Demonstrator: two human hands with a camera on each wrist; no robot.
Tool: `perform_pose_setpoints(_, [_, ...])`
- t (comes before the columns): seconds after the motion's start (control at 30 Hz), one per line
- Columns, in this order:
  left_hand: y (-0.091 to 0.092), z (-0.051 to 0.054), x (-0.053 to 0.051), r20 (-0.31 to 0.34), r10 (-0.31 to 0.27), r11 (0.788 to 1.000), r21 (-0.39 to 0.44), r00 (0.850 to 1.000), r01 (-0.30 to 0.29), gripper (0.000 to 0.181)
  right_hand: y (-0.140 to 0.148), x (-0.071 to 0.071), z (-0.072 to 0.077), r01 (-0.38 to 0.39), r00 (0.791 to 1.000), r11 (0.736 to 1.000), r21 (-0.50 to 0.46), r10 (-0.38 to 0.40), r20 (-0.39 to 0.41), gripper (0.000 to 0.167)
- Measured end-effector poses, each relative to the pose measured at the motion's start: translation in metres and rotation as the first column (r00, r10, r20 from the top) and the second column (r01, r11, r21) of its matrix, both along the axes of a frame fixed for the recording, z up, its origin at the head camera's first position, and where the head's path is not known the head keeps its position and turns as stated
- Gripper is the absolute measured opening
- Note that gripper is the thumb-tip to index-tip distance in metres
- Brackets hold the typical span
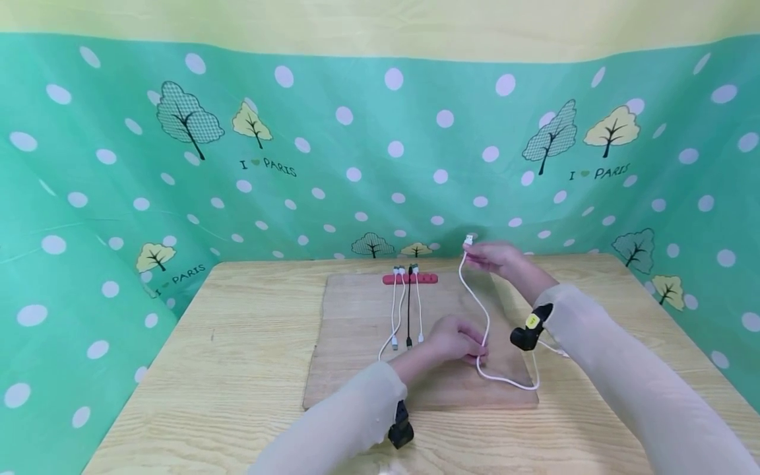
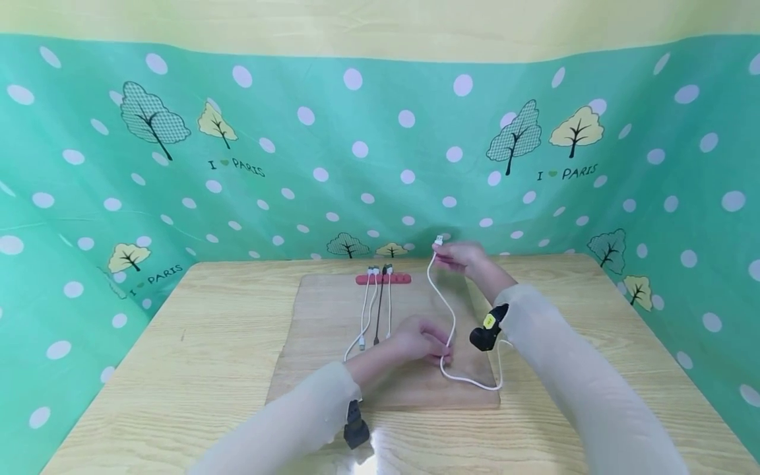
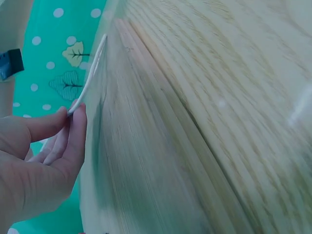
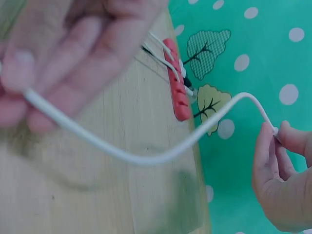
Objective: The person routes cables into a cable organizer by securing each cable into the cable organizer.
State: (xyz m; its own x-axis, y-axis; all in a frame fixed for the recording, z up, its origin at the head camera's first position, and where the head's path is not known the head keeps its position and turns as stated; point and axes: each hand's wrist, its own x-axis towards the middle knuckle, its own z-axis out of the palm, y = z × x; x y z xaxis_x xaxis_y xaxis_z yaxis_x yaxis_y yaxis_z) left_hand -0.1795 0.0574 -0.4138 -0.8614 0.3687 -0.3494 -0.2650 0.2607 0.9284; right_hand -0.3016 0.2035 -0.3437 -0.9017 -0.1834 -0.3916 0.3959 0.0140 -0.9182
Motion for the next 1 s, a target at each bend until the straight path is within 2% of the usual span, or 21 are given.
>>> perform_pose_setpoints(0.13, [-0.009,-0.001,0.002,-0.006,0.011,1.0,-0.024,1.0,-0.012,0.009,-0.002,-0.007,-0.001,0.05,0.999,0.999,-0.008,-0.05,-0.011,0.007])
perform_pose_setpoints(0.2, [-0.014,0.0,0.004,-0.022,0.017,0.999,-0.032,1.0,-0.018,0.009,-0.002,-0.01,-0.003,0.073,0.997,0.997,0.003,-0.073,-0.026,0.004])
perform_pose_setpoints(0.27, [-0.017,0.0,0.006,-0.044,0.025,0.999,-0.044,0.999,-0.027,0.009,-0.003,-0.012,-0.005,0.105,0.994,0.994,0.012,-0.104,-0.03,0.01])
perform_pose_setpoints(0.43, [-0.026,-0.002,0.012,-0.076,0.053,0.997,-0.055,0.996,-0.057,0.01,-0.007,-0.018,-0.013,0.17,0.985,0.985,0.009,-0.17,0.015,0.046])
perform_pose_setpoints(0.5, [-0.029,-0.001,0.014,-0.082,0.067,0.995,-0.065,0.994,-0.072,0.01,-0.01,-0.022,-0.017,0.176,0.984,0.984,0.032,-0.177,0.025,0.053])
perform_pose_setpoints(0.73, [-0.037,0.006,0.017,-0.147,0.129,0.975,-0.162,0.981,-0.153,0.009,-0.024,-0.038,-0.039,0.229,0.973,0.957,0.175,-0.232,-0.006,0.049])
perform_pose_setpoints(0.9, [-0.043,0.01,0.02,-0.154,0.153,0.949,-0.252,0.976,-0.189,0.008,-0.035,-0.045,-0.05,0.22,0.974,0.962,0.165,-0.227,0.027,0.047])
perform_pose_setpoints(1.0, [-0.047,0.011,0.023,-0.153,0.188,0.944,-0.243,0.97,-0.222,0.008,-0.042,-0.046,-0.053,0.189,0.981,0.971,0.147,-0.195,0.024,0.047])
